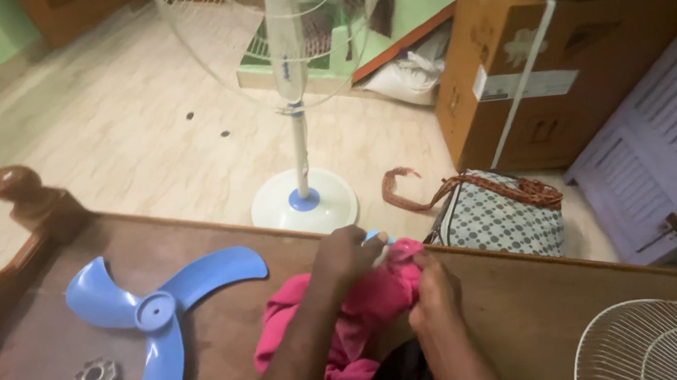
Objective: The person wipes a blue fan blade using a pink cloth and liquid from a bottle.
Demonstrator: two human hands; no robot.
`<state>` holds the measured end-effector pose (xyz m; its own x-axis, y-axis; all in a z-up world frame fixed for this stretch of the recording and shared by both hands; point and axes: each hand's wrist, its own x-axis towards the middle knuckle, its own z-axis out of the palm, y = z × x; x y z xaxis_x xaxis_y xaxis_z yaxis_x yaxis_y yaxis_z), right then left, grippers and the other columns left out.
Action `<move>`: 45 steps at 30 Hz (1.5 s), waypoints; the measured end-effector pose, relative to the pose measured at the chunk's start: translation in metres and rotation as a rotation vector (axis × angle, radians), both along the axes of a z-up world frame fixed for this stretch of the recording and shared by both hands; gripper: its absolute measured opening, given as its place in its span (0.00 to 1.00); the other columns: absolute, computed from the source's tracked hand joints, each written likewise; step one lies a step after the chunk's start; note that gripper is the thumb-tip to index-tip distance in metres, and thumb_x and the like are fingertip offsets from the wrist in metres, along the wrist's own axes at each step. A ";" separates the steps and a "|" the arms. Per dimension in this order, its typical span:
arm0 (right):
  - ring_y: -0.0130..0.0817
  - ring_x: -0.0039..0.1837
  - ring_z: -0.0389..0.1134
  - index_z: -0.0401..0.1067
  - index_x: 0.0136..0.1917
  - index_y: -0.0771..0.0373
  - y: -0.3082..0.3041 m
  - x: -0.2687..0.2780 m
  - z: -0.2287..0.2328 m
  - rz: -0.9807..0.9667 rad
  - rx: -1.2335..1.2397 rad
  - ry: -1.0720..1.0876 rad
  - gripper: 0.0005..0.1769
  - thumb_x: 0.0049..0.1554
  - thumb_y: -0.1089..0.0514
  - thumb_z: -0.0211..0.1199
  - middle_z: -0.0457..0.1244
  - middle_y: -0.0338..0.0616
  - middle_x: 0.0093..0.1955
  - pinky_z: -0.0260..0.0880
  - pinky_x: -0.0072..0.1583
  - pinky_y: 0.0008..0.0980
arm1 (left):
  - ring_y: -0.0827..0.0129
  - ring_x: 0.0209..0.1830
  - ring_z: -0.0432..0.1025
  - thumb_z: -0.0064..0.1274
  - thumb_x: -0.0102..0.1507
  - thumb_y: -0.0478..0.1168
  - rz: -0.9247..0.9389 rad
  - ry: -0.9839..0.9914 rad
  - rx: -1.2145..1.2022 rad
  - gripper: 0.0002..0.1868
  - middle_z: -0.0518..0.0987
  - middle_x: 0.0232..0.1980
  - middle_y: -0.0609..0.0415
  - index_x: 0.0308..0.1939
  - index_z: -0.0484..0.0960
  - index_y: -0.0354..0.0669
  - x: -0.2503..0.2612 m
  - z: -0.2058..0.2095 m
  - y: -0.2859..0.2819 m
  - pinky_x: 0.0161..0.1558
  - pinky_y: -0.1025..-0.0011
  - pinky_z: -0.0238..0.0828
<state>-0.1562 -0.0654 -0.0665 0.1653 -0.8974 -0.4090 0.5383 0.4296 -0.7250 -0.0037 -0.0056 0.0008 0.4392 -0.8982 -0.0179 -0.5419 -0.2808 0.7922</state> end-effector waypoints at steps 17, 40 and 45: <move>0.59 0.50 0.71 0.78 0.50 0.64 0.119 0.235 0.010 0.412 -1.168 1.088 0.12 0.60 0.55 0.60 0.70 0.57 0.47 0.69 0.51 0.50 | 0.44 0.73 0.56 0.53 0.61 0.54 0.418 -0.618 0.029 0.35 0.68 0.68 0.35 0.65 0.70 0.33 0.209 -0.106 0.219 0.70 0.45 0.45; 0.45 0.43 0.75 0.81 0.45 0.62 0.130 0.324 -0.062 0.730 -1.127 0.927 0.14 0.51 0.51 0.68 0.72 0.55 0.41 0.74 0.47 0.42 | 0.48 0.71 0.60 0.49 0.62 0.54 0.453 -0.494 0.100 0.31 0.70 0.67 0.42 0.64 0.71 0.37 0.209 -0.105 0.215 0.69 0.48 0.50; 0.45 0.36 0.71 0.80 0.40 0.65 0.069 0.283 -0.050 0.737 -0.909 1.395 0.16 0.56 0.49 0.67 0.68 0.56 0.33 0.71 0.45 0.45 | 0.45 0.70 0.60 0.49 0.62 0.53 0.500 -0.524 0.057 0.31 0.70 0.66 0.41 0.64 0.71 0.37 0.206 -0.108 0.216 0.68 0.46 0.49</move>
<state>0.1264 0.0040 -0.1162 0.5900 -0.8052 -0.0599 -0.6949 -0.4686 -0.5454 0.2020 0.2101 -0.1071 0.7606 -0.5918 0.2668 -0.6425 -0.6272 0.4404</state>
